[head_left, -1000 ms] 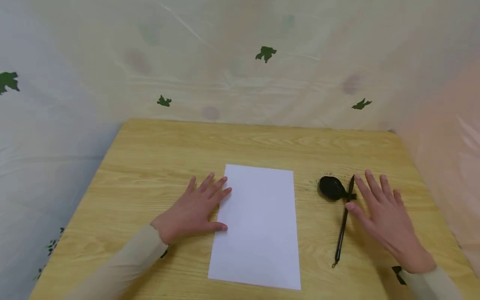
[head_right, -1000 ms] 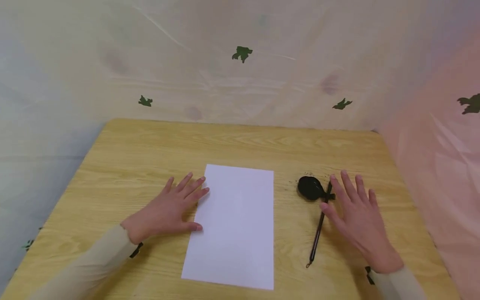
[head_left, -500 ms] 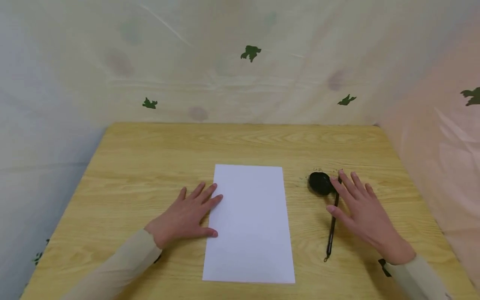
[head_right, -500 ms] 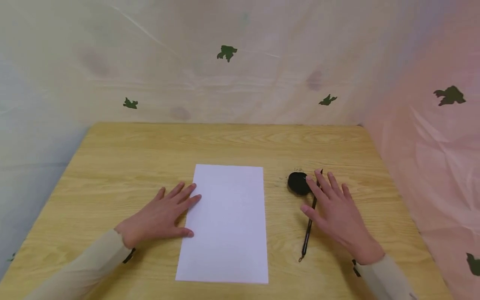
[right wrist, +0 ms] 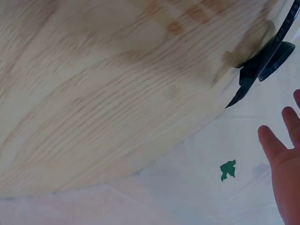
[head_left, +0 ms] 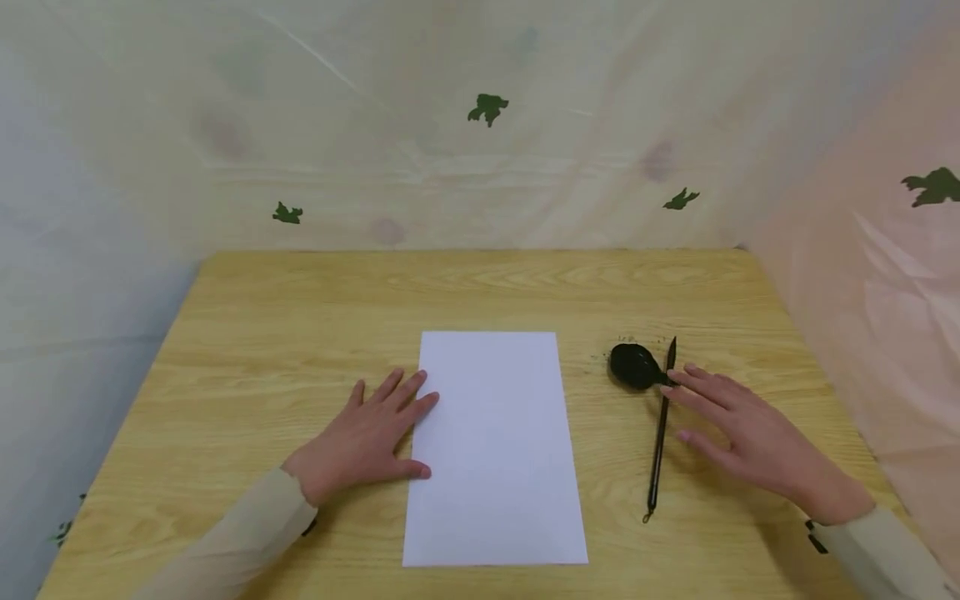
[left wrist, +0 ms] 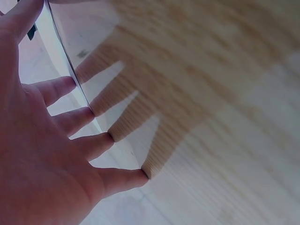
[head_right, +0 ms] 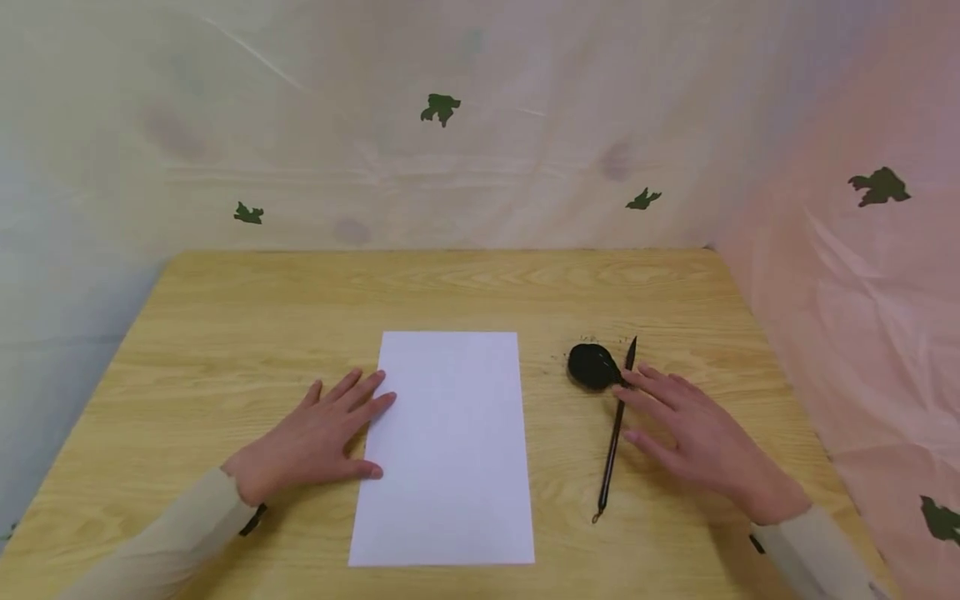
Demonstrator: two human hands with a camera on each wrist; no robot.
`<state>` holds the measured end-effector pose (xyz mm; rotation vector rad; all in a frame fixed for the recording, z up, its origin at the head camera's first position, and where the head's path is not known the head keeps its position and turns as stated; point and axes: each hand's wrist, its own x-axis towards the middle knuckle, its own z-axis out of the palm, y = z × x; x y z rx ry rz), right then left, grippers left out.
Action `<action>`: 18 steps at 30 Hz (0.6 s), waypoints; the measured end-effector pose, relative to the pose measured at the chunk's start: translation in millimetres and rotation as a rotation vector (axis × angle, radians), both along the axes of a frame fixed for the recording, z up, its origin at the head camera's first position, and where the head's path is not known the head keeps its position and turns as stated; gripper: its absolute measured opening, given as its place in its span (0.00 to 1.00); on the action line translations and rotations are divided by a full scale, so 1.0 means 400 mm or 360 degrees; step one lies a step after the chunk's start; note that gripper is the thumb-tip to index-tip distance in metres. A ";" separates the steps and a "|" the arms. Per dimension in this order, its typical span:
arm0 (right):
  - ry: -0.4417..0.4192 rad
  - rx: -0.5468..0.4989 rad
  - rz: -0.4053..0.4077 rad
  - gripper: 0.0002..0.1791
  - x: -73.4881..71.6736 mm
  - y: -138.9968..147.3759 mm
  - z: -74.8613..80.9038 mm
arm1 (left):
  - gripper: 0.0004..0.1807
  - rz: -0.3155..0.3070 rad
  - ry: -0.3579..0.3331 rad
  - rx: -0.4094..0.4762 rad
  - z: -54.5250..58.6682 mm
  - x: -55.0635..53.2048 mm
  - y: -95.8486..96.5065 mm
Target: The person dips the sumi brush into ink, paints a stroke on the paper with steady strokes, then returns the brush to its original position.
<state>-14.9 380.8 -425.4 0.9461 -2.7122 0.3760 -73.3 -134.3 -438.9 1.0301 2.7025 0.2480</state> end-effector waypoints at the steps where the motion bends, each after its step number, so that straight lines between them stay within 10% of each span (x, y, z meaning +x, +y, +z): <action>1: 0.0028 0.0004 0.0046 0.30 -0.002 0.004 -0.001 | 0.54 0.0003 -0.0002 -0.0001 0.000 0.000 0.000; 9: 0.0206 0.0054 0.0411 0.28 -0.028 0.010 -0.025 | 0.54 0.0006 -0.0009 0.0025 -0.010 0.002 0.001; 18: 0.0199 0.0018 0.0493 0.25 -0.041 -0.001 -0.038 | 0.54 0.0001 0.0018 0.0043 -0.011 0.003 -0.002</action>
